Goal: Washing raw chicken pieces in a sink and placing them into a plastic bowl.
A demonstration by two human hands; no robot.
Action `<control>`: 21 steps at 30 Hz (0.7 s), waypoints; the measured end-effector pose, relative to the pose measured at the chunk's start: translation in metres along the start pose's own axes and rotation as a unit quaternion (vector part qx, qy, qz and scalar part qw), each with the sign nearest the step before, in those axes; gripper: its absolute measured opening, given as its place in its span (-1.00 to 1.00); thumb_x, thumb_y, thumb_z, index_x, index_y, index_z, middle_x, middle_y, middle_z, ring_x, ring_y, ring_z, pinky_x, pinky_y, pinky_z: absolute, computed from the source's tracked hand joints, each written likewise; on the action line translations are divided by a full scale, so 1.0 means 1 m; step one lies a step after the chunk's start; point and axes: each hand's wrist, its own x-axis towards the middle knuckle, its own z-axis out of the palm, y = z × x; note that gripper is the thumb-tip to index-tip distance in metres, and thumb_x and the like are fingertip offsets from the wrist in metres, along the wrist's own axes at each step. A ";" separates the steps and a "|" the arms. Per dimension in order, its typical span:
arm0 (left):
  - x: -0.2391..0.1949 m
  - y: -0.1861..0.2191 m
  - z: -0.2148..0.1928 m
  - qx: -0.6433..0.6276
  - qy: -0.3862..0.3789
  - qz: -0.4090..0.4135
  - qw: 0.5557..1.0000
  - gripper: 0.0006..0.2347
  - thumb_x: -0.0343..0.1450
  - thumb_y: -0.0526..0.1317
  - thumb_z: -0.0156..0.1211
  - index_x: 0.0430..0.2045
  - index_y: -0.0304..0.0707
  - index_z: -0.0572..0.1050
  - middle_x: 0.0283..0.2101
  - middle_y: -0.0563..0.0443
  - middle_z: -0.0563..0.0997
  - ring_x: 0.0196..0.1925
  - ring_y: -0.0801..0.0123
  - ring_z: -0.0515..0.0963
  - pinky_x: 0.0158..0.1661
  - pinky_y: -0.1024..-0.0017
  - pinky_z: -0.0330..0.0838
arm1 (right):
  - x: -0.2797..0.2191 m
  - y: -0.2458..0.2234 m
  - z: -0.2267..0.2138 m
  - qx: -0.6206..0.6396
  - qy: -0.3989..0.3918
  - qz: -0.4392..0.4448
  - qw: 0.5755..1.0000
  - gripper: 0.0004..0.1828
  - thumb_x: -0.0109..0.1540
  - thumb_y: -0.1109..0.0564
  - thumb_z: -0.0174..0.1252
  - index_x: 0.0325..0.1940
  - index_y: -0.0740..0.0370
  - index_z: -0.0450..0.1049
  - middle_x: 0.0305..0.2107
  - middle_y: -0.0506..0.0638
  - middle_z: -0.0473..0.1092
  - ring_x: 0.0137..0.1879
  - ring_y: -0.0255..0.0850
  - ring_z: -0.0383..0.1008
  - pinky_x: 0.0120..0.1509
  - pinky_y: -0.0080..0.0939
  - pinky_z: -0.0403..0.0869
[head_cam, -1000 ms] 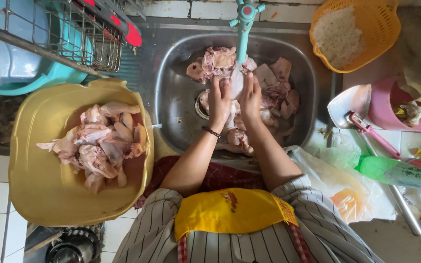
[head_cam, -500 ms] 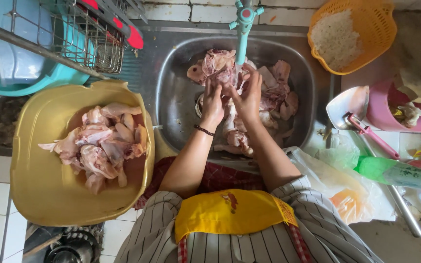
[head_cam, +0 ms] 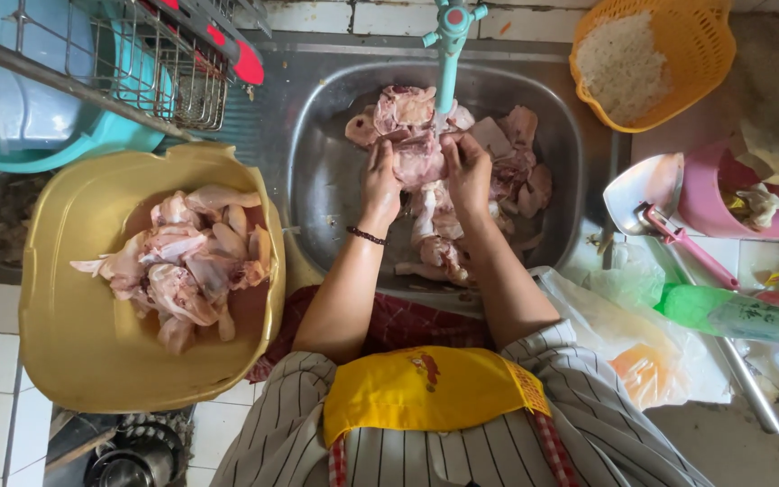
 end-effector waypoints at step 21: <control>0.053 -0.126 -0.047 0.675 -0.263 -0.096 0.682 -0.59 0.47 -0.07 -0.19 -0.79 0.17 0.58 -0.78 0.20 0.58 -0.35 0.48 0.75 -0.08 0.34 0.59 | 0.002 0.015 0.033 -0.090 -0.035 0.103 0.990 -0.59 0.35 -0.30 0.07 -0.01 0.04 0.32 -0.58 0.21 0.48 -0.48 -0.07 0.58 -0.54 -0.16 0.59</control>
